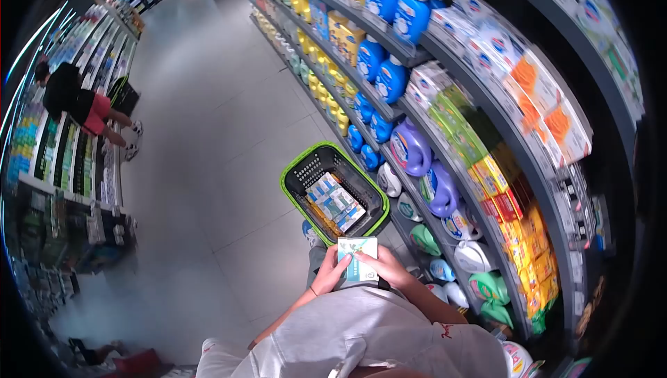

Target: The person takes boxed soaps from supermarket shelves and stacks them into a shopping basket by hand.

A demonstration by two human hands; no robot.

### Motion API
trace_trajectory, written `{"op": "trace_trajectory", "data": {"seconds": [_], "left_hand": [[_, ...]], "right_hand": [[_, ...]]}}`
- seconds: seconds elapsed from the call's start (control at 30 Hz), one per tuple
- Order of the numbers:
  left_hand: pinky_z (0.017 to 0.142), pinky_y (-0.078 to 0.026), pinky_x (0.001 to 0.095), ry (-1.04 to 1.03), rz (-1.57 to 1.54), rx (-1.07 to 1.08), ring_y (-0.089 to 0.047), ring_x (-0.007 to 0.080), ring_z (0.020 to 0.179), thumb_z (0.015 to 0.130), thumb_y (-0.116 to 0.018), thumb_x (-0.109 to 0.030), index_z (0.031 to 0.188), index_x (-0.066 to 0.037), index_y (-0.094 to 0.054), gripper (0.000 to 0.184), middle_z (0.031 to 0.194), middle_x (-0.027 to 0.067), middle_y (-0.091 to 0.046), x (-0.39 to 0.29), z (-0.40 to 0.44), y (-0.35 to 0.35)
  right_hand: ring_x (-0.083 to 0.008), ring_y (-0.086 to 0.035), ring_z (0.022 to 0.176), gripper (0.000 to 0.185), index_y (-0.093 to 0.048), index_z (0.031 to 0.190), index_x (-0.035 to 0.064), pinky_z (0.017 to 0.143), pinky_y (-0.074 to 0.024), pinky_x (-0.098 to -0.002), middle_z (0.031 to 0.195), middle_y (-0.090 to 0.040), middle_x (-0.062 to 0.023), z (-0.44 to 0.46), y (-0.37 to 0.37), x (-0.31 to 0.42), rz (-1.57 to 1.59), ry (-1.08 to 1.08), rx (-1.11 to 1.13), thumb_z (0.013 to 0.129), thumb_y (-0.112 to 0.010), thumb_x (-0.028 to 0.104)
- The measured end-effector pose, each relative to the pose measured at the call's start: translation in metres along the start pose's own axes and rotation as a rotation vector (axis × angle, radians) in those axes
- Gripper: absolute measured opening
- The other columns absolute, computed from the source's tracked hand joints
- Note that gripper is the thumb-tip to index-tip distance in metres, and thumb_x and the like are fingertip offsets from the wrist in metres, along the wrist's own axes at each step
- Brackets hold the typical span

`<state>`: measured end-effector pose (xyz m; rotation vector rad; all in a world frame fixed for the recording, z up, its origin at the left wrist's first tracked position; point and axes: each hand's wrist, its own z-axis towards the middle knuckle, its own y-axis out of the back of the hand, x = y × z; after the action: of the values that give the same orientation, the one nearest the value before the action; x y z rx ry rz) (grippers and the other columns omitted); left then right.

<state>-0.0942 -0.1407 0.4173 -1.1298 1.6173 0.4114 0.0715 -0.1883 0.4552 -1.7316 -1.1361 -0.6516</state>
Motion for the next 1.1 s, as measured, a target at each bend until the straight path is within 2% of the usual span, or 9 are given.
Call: {"op": "trace_trajectory", "data": {"seconds": [0.13, 0.3, 0.5, 0.7, 0.77, 0.9, 0.97, 1.03, 1.1], "left_hand": [[0.093, -0.039, 0.0267, 0.098, -0.274, -0.133, -0.049, 0.0132, 0.106, 0.098, -0.040, -0.039, 0.122, -0.002, -0.044, 0.044, 0.114, 0.0078, -0.052, -0.011, 0.021, 0.027], [0.095, -0.037, 0.0274, 0.085, -0.442, -0.194, -0.048, 0.0143, 0.108, 0.099, -0.036, -0.040, 0.126, -0.002, -0.043, 0.047, 0.118, 0.0073, -0.052, -0.030, 0.058, 0.079], [0.088, -0.041, 0.0257, 0.092, -0.477, -0.523, -0.054, 0.0126, 0.098, 0.097, -0.041, -0.042, 0.113, 0.002, -0.054, 0.049, 0.107, 0.0069, -0.059, -0.074, 0.089, 0.131], [0.079, -0.047, 0.0253, 0.032, -0.608, -0.453, -0.059, 0.0119, 0.086, 0.097, -0.041, -0.038, 0.110, 0.003, -0.057, 0.046, 0.098, 0.0060, -0.063, -0.094, 0.110, 0.158], [0.077, -0.048, 0.0251, 0.012, -0.605, -0.524, -0.062, 0.0125, 0.085, 0.096, -0.039, -0.039, 0.110, 0.002, -0.058, 0.048, 0.099, 0.0066, -0.064, -0.105, 0.108, 0.155], [0.076, -0.053, 0.0286, 0.049, -0.743, -0.457, -0.067, 0.0180, 0.082, 0.095, -0.036, -0.043, 0.112, -0.001, -0.059, 0.051, 0.100, 0.0091, -0.067, -0.109, 0.102, 0.139], [0.067, -0.053, 0.0311, 0.083, -0.841, -0.482, -0.066, 0.0210, 0.072, 0.092, -0.034, -0.052, 0.098, -0.003, -0.062, 0.056, 0.085, 0.0108, -0.067, -0.125, 0.086, 0.123], [0.059, -0.052, 0.0318, 0.072, -0.875, -0.561, -0.061, 0.0203, 0.060, 0.092, -0.027, -0.054, 0.094, -0.005, -0.060, 0.058, 0.070, 0.0086, -0.061, -0.122, 0.075, 0.100], [0.059, -0.053, 0.0334, -0.137, -1.033, -0.125, -0.064, 0.0210, 0.066, 0.093, -0.030, -0.051, 0.100, -0.008, -0.058, 0.052, 0.080, 0.0071, -0.063, -0.076, 0.061, 0.096]], "right_hand": [[-0.0111, -0.057, 0.098, 0.039, -0.052, 0.120, -0.0006, 0.082, -0.0464, -0.0257, 0.110, -0.060, -0.0064, 0.051, -0.021, 0.015, -0.240, -0.089, 0.124, 0.087, -0.064, 0.015], [-0.0117, -0.056, 0.098, 0.040, -0.052, 0.118, -0.0013, 0.084, -0.0460, -0.0272, 0.108, -0.061, -0.0071, 0.119, -0.055, 0.030, -0.446, -0.089, 0.109, 0.085, -0.066, 0.016], [-0.0113, -0.057, 0.099, 0.032, -0.050, 0.122, -0.0018, 0.084, -0.0454, -0.0262, 0.112, -0.060, -0.0063, 0.180, -0.109, 0.064, -0.343, -0.082, 0.273, 0.092, -0.054, 0.009], [-0.0167, -0.058, 0.102, 0.034, -0.045, 0.125, -0.0030, 0.087, -0.0463, -0.0307, 0.114, -0.058, -0.0091, 0.200, -0.112, 0.079, -0.056, -0.180, 0.123, 0.094, -0.050, 0.011], [-0.0199, -0.058, 0.105, 0.035, -0.044, 0.126, -0.0027, 0.089, -0.0472, -0.0335, 0.117, -0.057, -0.0110, 0.206, -0.102, 0.077, -0.040, -0.193, 0.169, 0.095, -0.048, 0.012], [-0.0228, -0.055, 0.111, 0.039, -0.039, 0.131, -0.0023, 0.093, -0.0447, -0.0347, 0.124, -0.053, -0.0134, 0.208, -0.084, 0.077, 0.136, -0.249, 0.183, 0.094, -0.048, 0.009], [-0.0229, -0.055, 0.111, 0.039, -0.039, 0.130, -0.0014, 0.092, -0.0459, -0.0352, 0.123, -0.053, -0.0127, 0.208, -0.071, 0.075, 0.181, -0.320, 0.243, 0.094, -0.049, 0.010], [-0.0206, -0.058, 0.105, 0.037, -0.041, 0.129, 0.0001, 0.088, -0.0482, -0.0344, 0.119, -0.055, -0.0102, 0.204, -0.052, 0.073, 0.127, -0.348, 0.356, 0.094, -0.050, 0.010], [-0.0212, -0.061, 0.102, 0.036, -0.044, 0.127, 0.0003, 0.087, -0.0501, -0.0354, 0.114, -0.059, -0.0103, 0.196, -0.037, 0.070, 0.120, -0.299, 0.494, 0.093, -0.051, 0.012]]}}
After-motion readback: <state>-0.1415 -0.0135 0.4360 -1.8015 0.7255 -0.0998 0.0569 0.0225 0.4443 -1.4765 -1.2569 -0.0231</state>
